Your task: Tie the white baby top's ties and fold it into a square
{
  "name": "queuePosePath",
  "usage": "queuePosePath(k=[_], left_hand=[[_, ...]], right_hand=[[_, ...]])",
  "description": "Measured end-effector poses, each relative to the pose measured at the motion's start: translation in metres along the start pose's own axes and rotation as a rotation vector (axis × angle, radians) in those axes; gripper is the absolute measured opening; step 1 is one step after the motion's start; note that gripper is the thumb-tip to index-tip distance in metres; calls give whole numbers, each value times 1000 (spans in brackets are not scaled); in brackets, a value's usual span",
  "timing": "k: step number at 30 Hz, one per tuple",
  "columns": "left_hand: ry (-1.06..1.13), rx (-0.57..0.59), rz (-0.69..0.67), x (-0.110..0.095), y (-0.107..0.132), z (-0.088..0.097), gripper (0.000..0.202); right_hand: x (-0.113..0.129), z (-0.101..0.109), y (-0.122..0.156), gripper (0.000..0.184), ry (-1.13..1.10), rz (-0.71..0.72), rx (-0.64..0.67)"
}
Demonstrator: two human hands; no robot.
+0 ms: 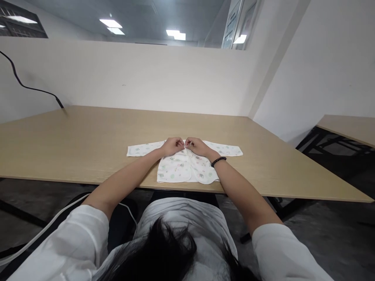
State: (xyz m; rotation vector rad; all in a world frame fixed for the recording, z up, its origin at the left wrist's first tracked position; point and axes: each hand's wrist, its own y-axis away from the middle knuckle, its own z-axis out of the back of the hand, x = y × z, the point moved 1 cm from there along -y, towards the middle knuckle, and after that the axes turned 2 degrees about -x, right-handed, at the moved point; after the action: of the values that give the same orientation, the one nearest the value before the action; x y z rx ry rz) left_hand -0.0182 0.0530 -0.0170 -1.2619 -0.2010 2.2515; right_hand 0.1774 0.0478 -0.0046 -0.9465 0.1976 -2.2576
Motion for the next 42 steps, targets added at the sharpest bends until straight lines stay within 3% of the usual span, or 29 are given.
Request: queuePosePath(k=[6, 19, 28, 36, 42], left_hand=[[60, -11, 89, 4, -2, 1, 18], [33, 2, 62, -9, 4, 2, 11], [-9, -65, 90, -10, 5, -1, 35], [27, -61, 114, -12, 6, -3, 33], [54, -40, 175, -7, 1, -5, 18]], right_hand=[[0, 0, 3, 9, 106, 18, -59], [-2, -2, 4, 4, 235, 121, -111], [6, 0, 5, 13, 335, 178, -63], [8, -3, 3, 13, 420, 171, -31], [12, -3, 2, 10, 477, 159, -11]])
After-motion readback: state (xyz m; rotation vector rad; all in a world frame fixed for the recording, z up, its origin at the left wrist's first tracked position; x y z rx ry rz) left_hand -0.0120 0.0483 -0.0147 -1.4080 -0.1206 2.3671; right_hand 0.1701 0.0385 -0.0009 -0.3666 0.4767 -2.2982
